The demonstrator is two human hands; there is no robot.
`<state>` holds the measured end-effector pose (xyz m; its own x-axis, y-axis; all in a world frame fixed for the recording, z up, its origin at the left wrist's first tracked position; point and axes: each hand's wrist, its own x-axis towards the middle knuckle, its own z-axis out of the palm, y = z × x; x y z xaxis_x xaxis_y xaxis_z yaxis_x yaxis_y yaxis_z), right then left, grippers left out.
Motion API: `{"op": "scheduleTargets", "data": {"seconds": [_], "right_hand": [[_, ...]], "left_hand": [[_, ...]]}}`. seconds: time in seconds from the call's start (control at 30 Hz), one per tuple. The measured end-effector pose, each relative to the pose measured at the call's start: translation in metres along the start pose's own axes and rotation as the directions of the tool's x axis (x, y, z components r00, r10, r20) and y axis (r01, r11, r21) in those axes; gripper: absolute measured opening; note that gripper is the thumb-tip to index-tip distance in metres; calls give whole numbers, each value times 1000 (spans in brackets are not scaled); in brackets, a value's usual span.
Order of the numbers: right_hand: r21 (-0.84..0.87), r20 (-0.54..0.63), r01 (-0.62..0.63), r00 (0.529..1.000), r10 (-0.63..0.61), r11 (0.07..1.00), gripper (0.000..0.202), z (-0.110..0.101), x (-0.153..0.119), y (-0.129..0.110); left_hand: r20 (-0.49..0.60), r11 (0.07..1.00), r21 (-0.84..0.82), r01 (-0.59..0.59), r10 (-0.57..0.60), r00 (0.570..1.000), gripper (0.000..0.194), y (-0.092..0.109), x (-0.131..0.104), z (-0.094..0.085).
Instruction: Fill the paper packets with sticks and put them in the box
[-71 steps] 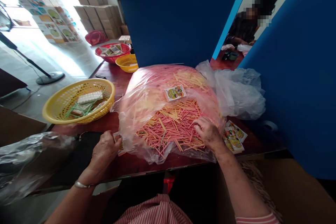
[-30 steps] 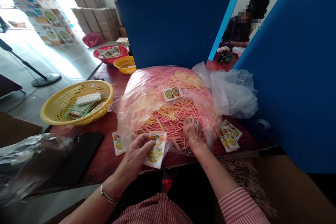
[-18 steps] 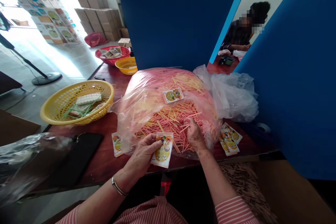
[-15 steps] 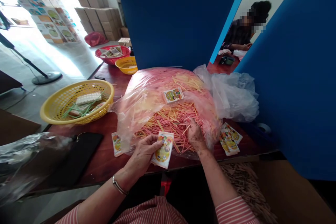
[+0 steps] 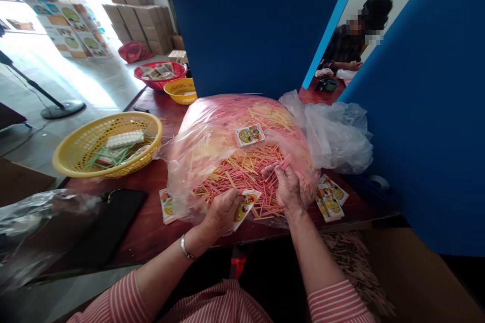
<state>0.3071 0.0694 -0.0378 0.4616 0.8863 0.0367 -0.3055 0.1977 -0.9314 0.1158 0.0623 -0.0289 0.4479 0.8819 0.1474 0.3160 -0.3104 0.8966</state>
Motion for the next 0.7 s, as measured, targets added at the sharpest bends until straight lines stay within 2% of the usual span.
{"op": "scheduleTargets", "data": {"seconds": [0.13,0.3,0.5,0.7], "right_hand": [[57,24,100,995,-101,993,11,15,-10,-17],[20,95,176,980,-177,984,13,31,-24,-32],[30,149,187,971,-189,982,15,34,-34,-28],[3,157,146,977,-145,989,12,33,-43,-15]], "left_hand": [[92,1000,-3,-6,6,996,16,2,2,4],[137,981,-99,166,-152,979,19,4,4,6],[172,944,-213,251,-216,961,17,3,3,9],[127,912,-292,288,-261,957,16,2,3,9]]}}
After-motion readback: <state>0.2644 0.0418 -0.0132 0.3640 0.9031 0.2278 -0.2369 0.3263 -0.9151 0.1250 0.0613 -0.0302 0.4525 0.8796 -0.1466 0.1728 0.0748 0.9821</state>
